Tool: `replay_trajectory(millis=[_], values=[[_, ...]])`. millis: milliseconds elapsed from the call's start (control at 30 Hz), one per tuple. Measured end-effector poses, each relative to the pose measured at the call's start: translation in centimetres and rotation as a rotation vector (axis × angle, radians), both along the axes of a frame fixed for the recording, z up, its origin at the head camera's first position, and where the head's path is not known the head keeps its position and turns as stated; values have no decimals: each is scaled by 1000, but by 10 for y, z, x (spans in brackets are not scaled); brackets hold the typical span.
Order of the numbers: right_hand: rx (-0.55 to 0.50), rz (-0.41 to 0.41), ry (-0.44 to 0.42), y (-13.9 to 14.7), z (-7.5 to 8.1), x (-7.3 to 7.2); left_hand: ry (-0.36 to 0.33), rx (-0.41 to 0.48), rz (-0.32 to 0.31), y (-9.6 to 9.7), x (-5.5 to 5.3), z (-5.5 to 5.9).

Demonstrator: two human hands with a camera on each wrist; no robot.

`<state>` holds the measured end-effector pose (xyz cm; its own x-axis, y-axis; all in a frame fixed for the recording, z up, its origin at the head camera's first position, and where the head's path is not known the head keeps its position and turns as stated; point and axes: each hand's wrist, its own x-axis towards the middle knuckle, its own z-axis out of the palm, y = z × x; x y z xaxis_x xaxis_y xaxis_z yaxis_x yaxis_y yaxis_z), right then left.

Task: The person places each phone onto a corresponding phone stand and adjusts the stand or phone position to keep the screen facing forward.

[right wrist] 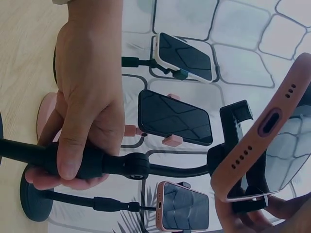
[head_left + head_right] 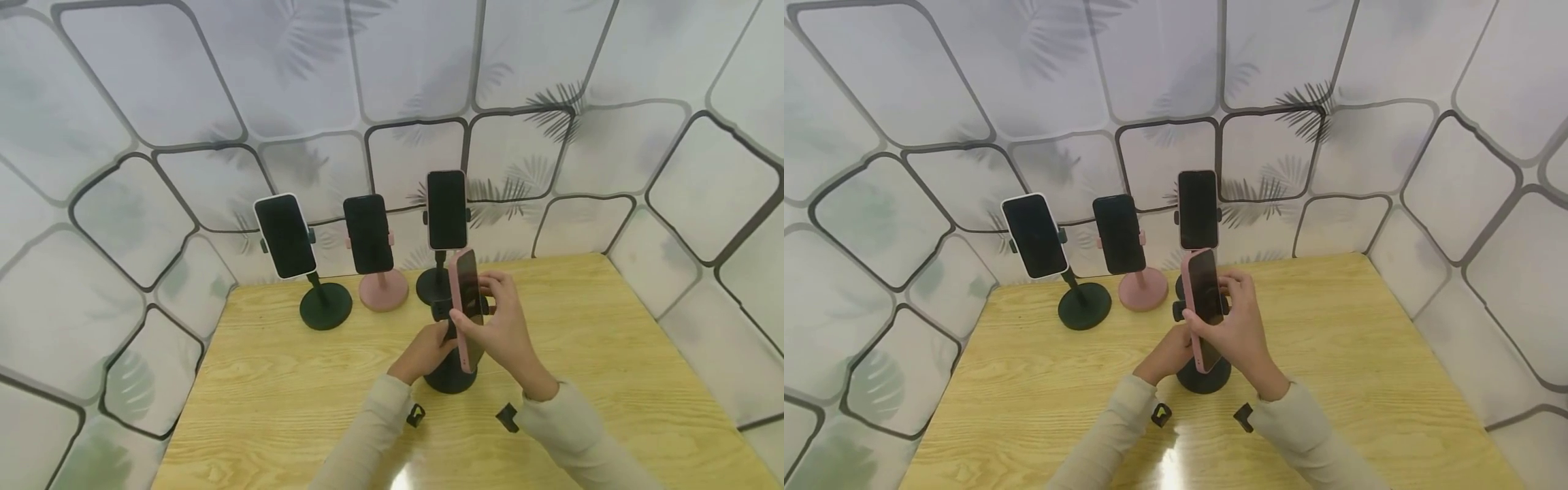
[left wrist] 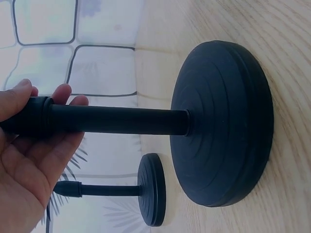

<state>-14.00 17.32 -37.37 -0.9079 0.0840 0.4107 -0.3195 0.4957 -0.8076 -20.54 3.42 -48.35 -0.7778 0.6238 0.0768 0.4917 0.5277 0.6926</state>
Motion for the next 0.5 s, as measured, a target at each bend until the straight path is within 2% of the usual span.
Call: replay_trajectory(millis=[133,267,367,500], values=[[54,-22,-31,0,1,0,-5,4,-17,-1,-2,-1],[88,-51,-42,-2,1,-1,-47,91,-36,-6,-1,1],[99,-70,-45,-5,-1,-1,-90,280,37,-12,7,13],[109,-104,-59,-7,-1,-2,-155,645,152,-17,22,46]])
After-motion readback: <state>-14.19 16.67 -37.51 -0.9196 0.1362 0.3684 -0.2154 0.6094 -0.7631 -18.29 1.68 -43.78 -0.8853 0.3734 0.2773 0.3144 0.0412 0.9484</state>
